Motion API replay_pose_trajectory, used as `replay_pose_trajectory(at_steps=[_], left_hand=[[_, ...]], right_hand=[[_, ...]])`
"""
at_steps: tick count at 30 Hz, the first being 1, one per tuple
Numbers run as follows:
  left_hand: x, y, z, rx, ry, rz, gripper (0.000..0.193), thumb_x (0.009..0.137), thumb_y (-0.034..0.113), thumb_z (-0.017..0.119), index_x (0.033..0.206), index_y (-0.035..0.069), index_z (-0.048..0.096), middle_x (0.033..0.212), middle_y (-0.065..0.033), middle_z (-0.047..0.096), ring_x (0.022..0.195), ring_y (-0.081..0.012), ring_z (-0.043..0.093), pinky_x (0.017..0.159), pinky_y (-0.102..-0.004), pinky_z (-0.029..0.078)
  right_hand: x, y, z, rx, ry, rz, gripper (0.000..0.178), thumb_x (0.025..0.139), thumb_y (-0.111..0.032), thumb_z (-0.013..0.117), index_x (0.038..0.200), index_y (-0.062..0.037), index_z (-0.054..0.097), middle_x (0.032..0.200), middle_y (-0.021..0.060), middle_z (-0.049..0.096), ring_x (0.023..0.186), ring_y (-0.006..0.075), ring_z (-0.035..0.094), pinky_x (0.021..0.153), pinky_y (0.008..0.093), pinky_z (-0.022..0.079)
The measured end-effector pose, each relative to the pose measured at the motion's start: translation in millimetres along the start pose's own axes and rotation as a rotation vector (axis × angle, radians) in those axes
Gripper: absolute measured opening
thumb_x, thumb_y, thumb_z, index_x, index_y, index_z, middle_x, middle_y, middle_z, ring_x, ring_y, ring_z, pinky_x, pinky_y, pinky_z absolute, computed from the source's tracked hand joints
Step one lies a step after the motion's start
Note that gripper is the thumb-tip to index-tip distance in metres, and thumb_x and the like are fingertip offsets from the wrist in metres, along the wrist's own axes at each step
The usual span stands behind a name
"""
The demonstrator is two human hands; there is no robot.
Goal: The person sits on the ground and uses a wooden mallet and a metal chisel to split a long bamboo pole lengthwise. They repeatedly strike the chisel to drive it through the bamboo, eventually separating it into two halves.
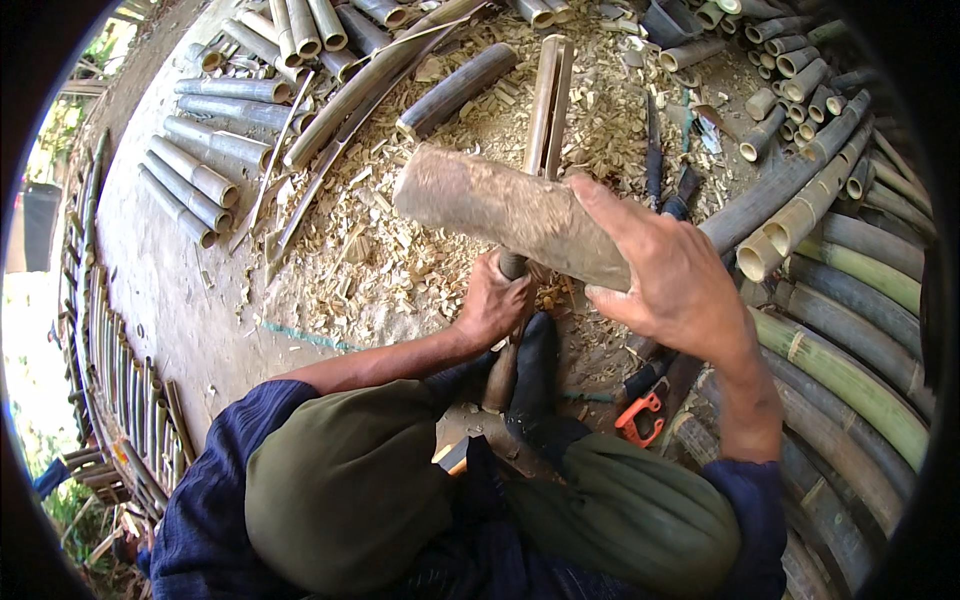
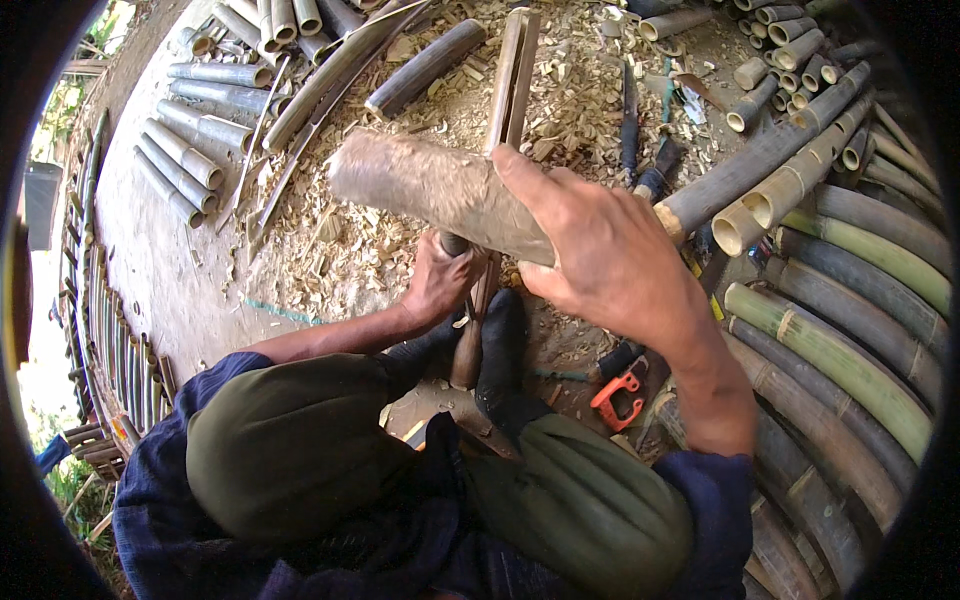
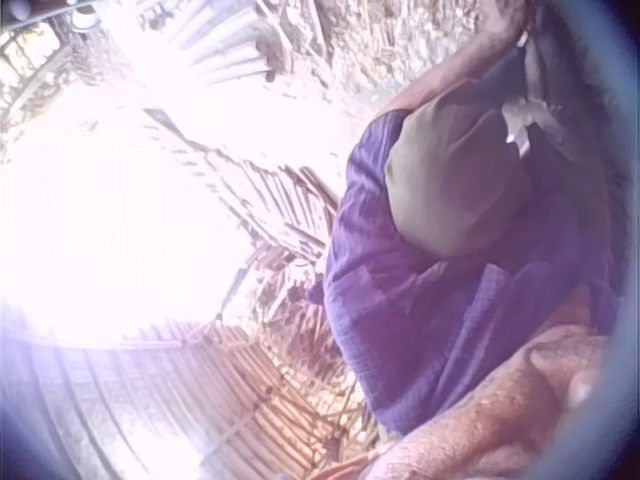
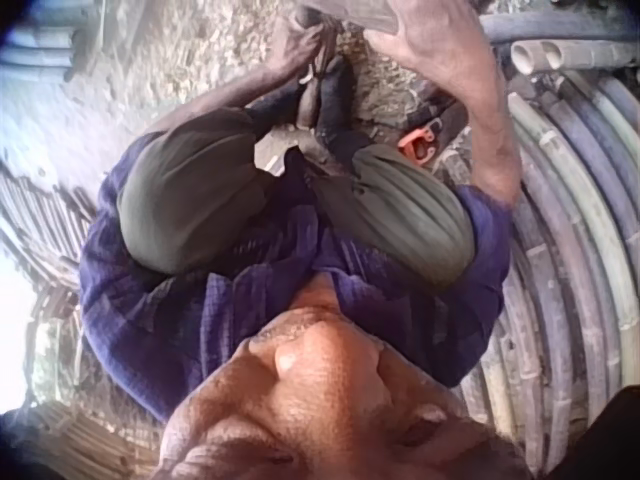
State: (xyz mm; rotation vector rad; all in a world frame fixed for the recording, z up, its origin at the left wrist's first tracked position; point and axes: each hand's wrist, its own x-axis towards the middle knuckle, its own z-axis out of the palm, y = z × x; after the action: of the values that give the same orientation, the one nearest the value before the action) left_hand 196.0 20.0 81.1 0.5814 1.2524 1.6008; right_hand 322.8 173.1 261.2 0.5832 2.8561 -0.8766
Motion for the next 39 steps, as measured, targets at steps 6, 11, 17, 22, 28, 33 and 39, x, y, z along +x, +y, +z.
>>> replay_pose_trajectory(at_steps=[6, 11, 17, 22, 28, 33, 39], left_hand=[[2.4, 20.9, 6.7, 0.338, 0.022, -0.166, 0.038, 0.102, 0.027, 0.069, 0.072, 0.006, 0.058, 0.063, 0.0032, 0.054, 0.059, -0.0055, 0.049, 0.052, -0.03, 0.041], [1.7, 9.1, 9.7, 0.258, 0.023, -0.114, 0.036, 0.101, 0.027, 0.071, 0.076, 0.004, 0.061, 0.064, 0.0037, 0.053, 0.06, -0.0058, 0.045, 0.051, -0.0313, 0.04], [3.2, 8.4, 3.9, 0.318, -0.009, -0.221, 0.035, 0.101, 0.026, 0.071, 0.075, 0.004, 0.062, 0.064, 0.0029, 0.056, 0.06, -0.0055, 0.051, 0.052, -0.0285, 0.041], [3.4, 6.3, 3.6, 0.284, -0.065, -0.152, 0.031, 0.1, 0.024, 0.072, 0.077, 0.005, 0.064, 0.067, 0.0032, 0.058, 0.061, -0.0054, 0.051, 0.051, -0.0284, 0.04], [6.0, 2.9, -13.8, 0.022, -0.003, -0.29, 0.031, 0.099, 0.023, 0.072, 0.074, 0.009, 0.061, 0.065, 0.0028, 0.057, 0.052, -0.0069, 0.047, 0.046, -0.0278, 0.037], [21.2, -27.1, -70.4, -0.482, 0.258, -0.527, 0.034, 0.097, 0.031, 0.063, 0.071, 0.011, 0.054, 0.049, 0.0055, 0.03, 0.041, -0.0112, 0.028, 0.042, -0.0304, 0.024], [23.9, -47.0, -89.9, -0.568, 0.226, -0.549, 0.039, 0.098, 0.038, 0.059, 0.07, 0.011, 0.056, 0.048, 0.0072, 0.026, 0.041, -0.0108, 0.029, 0.043, -0.0304, 0.027]], right_hand=[[-6.4, -13.7, -30.1, 0.571, 0.324, 0.111, 0.09, 0.078, -0.022, 0.079, 0.153, 0.0045, 0.04, 0.134, 0.026, 0.063, 0.12, 0.0322, 0.066, 0.108, 0.0407, 0.051], [-6.6, 7.2, 9.3, 0.034, 0.186, 0.065, 0.079, 0.08, -0.019, 0.075, 0.151, -0.001, 0.046, 0.108, 0.0265, 0.07, 0.099, 0.0374, 0.072, 0.091, 0.0458, 0.057], [-14.7, 16.9, 6.4, 0.13, 0.3, 0.15, 0.083, 0.078, -0.02, 0.078, 0.15, 0.0036, 0.045, 0.112, 0.0306, 0.07, 0.102, 0.0426, 0.071, 0.094, 0.0472, 0.055], [-25.9, 2.4, 21.4, 0.257, 0.269, 0.183, 0.084, 0.076, -0.018, 0.08, 0.149, 0.005, 0.044, 0.123, 0.0331, 0.066, 0.114, 0.0422, 0.068, 0.1, 0.0444, 0.052], [-42.9, 13.9, 57.4, 0.353, 0.287, 0.335, 0.086, 0.076, -0.02, 0.08, 0.15, 0.0041, 0.043, 0.128, 0.0309, 0.064, 0.116, 0.0386, 0.067, 0.102, 0.0436, 0.051], [-82.5, 39.3, 131.6, 0.954, 0.433, 0.458, 0.081, 0.081, -0.024, 0.08, 0.147, 0.0049, 0.044, 0.129, 0.0267, 0.061, 0.119, 0.0358, 0.062, 0.105, 0.0432, 0.047], [-120.1, 47.4, 227.5, 0.497, 0.615, 0.786, 0.075, 0.085, -0.024, 0.079, 0.143, 0.0051, 0.042, 0.127, 0.029, 0.058, 0.117, 0.0437, 0.059, 0.102, 0.0466, 0.046]])
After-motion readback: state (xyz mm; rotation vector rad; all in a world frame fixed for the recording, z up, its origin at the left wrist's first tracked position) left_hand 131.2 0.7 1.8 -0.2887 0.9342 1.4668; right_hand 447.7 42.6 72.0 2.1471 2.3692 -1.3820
